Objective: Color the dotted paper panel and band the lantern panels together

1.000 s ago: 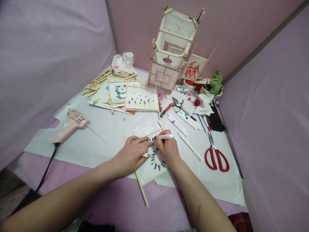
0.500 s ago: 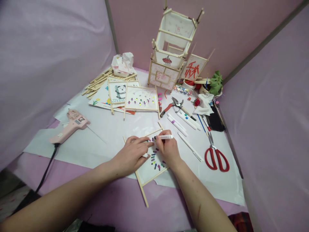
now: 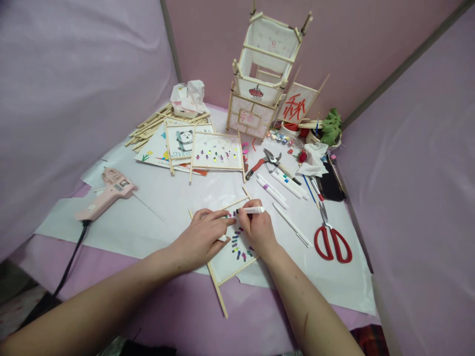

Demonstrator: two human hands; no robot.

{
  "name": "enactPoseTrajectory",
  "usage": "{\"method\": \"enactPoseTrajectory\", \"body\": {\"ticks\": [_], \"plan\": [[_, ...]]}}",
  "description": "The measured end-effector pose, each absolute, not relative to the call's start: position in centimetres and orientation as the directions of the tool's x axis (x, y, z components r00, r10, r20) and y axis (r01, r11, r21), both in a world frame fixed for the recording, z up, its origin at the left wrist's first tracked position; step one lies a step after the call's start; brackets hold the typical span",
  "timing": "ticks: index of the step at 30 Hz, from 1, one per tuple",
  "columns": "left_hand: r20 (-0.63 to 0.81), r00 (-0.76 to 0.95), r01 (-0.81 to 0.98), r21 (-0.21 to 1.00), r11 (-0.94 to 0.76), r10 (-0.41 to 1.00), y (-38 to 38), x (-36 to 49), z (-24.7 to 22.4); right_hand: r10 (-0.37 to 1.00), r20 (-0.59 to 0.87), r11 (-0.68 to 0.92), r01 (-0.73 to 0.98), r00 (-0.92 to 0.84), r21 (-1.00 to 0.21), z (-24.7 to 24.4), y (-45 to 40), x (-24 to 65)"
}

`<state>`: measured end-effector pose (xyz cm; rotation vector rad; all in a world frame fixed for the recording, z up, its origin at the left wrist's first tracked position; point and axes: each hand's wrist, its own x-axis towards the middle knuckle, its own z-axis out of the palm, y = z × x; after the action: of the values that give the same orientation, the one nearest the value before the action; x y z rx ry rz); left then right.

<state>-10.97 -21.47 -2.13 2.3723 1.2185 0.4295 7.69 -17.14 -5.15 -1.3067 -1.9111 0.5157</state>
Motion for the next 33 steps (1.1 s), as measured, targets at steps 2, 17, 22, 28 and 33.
{"method": "enactPoseTrajectory", "body": {"ticks": [2,17,22,28,33], "plan": [[0.070,0.564,0.690,0.507,-0.517,0.823,-21.47,-10.96,-2.12,0.912,0.360,0.402,0.611,-0.198,-0.683,-5.10,-17.17,7.68],[0.080,0.563,0.689,0.505,-0.521,0.822,-21.49,-10.97,-2.25,0.919,0.340,0.387,0.617,-0.198,-0.685,-5.01,-17.17,7.66],[0.073,0.567,0.692,0.498,-0.522,0.821,-21.50,-10.96,-2.22,0.919,0.344,0.386,0.617,-0.193,-0.686,-4.97,-17.22,7.66],[0.069,0.564,0.694,0.500,-0.518,0.823,-21.50,-10.90,-2.09,0.918,0.348,0.386,0.626,-0.190,-0.678,-5.02,-17.20,7.70],[0.075,0.563,0.692,0.502,-0.518,0.823,-21.51,-10.93,-2.16,0.913,0.359,0.398,0.625,-0.195,-0.672,-4.98,-17.23,7.71]]}}
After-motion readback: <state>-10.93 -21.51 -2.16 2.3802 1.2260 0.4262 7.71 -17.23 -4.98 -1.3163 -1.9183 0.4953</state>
